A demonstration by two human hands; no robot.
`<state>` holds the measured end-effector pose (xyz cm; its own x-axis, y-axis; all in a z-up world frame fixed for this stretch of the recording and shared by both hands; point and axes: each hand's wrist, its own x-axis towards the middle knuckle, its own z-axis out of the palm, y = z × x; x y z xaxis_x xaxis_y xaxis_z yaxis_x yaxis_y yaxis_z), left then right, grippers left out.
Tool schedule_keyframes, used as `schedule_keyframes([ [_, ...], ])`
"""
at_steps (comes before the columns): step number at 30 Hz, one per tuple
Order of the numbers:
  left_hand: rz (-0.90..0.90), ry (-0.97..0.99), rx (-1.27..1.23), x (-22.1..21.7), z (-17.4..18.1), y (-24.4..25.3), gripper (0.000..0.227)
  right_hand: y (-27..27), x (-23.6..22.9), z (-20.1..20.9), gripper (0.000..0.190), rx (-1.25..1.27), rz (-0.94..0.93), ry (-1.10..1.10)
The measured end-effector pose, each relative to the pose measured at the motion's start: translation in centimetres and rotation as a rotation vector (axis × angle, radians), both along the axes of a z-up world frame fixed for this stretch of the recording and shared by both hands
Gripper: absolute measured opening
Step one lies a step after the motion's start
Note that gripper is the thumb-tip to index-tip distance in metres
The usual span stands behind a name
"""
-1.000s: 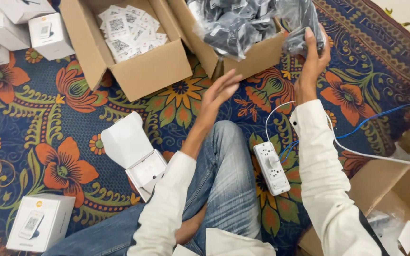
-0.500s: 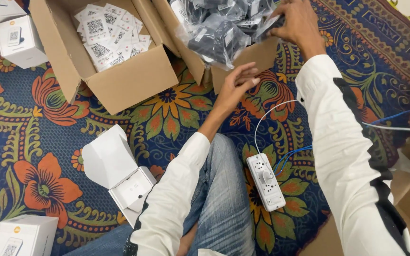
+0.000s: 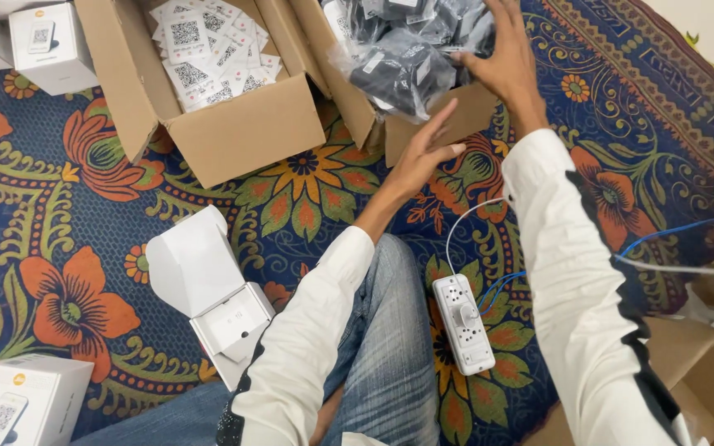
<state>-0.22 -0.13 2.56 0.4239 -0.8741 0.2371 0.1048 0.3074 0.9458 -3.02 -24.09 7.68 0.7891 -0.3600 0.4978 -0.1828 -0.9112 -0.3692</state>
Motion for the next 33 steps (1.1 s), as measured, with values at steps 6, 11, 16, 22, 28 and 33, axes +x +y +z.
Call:
schedule_keyframes([
  [6, 0.029, -0.033, -0.013, -0.3, 0.6, 4.6, 0.08, 5.2, -2.3, -6.3, 0.095, 0.147, -0.124, -0.366],
  [11, 0.148, -0.007, 0.014, 1.6, -1.1, 13.0, 0.078, 10.2, -3.2, -6.6, 0.093, 0.209, -0.239, -0.438],
  [16, 0.349, 0.087, 0.066, 2.8, -0.6, 23.3, 0.069, 11.0, -2.9, -9.6, 0.089, 0.276, -0.186, -0.495],
  [22, 0.544, 0.103, 0.104, 3.3, -1.5, 31.9, 0.065, 5.1, -4.2, -13.8, 0.097, 0.586, -0.466, -0.738],
  [28, 0.615, 0.142, 0.173, 3.4, -1.9, 33.5, 0.062, 0.8, -7.9, -16.9, 0.121, 0.823, -0.468, -0.243],
  [33, 0.575, 0.122, 0.186, 3.2, -2.1, 31.6, 0.061, 0.8, -9.0, -17.7, 0.141, 0.285, -0.602, 0.24],
])
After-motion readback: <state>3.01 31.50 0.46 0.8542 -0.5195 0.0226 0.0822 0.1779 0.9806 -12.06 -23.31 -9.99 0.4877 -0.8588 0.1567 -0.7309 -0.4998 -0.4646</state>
